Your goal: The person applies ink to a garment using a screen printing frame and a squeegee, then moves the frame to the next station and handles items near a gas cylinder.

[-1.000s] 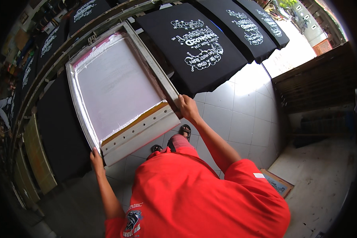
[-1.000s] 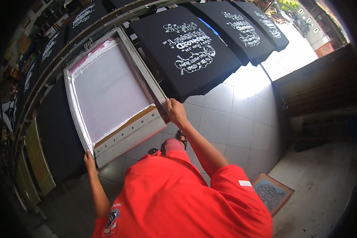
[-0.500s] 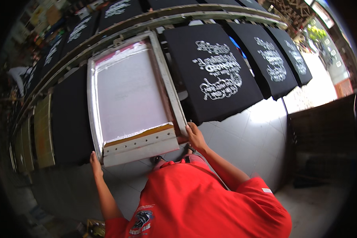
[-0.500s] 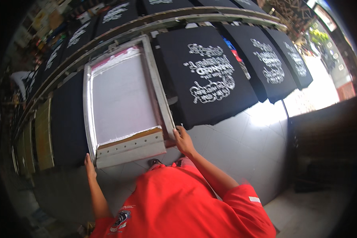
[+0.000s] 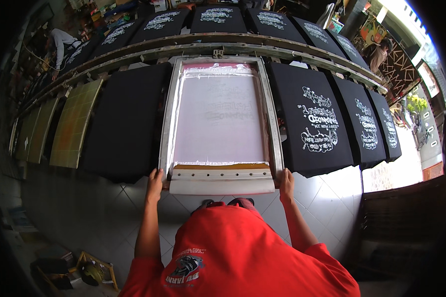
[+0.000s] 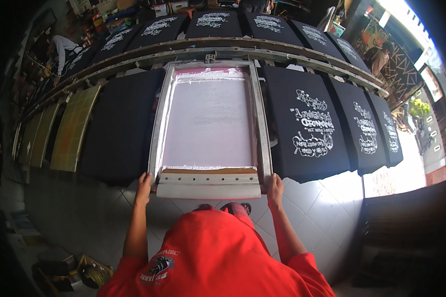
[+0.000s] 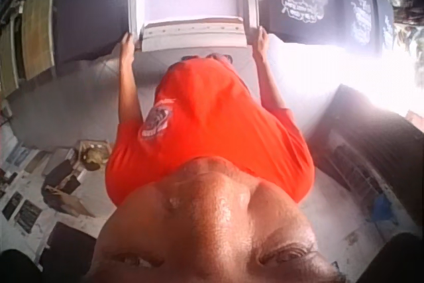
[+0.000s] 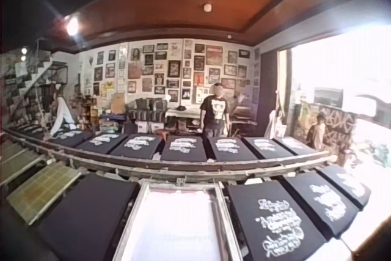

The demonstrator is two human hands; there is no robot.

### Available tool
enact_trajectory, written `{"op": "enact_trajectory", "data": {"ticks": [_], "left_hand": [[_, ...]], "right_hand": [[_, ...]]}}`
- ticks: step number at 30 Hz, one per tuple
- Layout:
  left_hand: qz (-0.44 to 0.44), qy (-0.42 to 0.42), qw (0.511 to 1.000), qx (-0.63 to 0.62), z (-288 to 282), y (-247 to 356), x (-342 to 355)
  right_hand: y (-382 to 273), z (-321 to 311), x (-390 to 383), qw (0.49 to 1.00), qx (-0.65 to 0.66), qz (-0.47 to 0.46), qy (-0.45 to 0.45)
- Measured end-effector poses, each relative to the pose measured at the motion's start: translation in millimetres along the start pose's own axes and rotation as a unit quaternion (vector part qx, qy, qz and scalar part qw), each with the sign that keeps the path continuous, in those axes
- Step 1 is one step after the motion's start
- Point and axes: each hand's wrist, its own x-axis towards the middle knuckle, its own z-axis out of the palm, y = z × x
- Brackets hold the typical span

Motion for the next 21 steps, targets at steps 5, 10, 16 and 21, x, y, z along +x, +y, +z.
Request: {"op": "enact_trajectory", "data": {"ticks": [5, 10, 16, 21], "left_hand": [[0.041, 0.006, 0.998, -0.05, 16.3, 20.2, -12.9], [0.018, -0.013, 0.999, -0.035, 14.6, 34.8, -17.7], [-0.007, -0.004, 0.997, -0.079, 12.1, 33.2, -14.7], [-0.039, -0.087, 0.978, -0.186, -1.0, 28.3, -11.9]], "right_hand": [[0.6, 2.4, -0.7, 1.0, -0.01, -0.023, 0.013], [-4.9, 6.1, -4.4, 0.998, -0.03, -0.037, 0.038], [-16.1, -1.9, -11.1, 0.975, -0.184, -0.116, 0.036], [-66.9, -2.6, -70.5, 0.86, -0.395, -0.322, 0.008]]}}
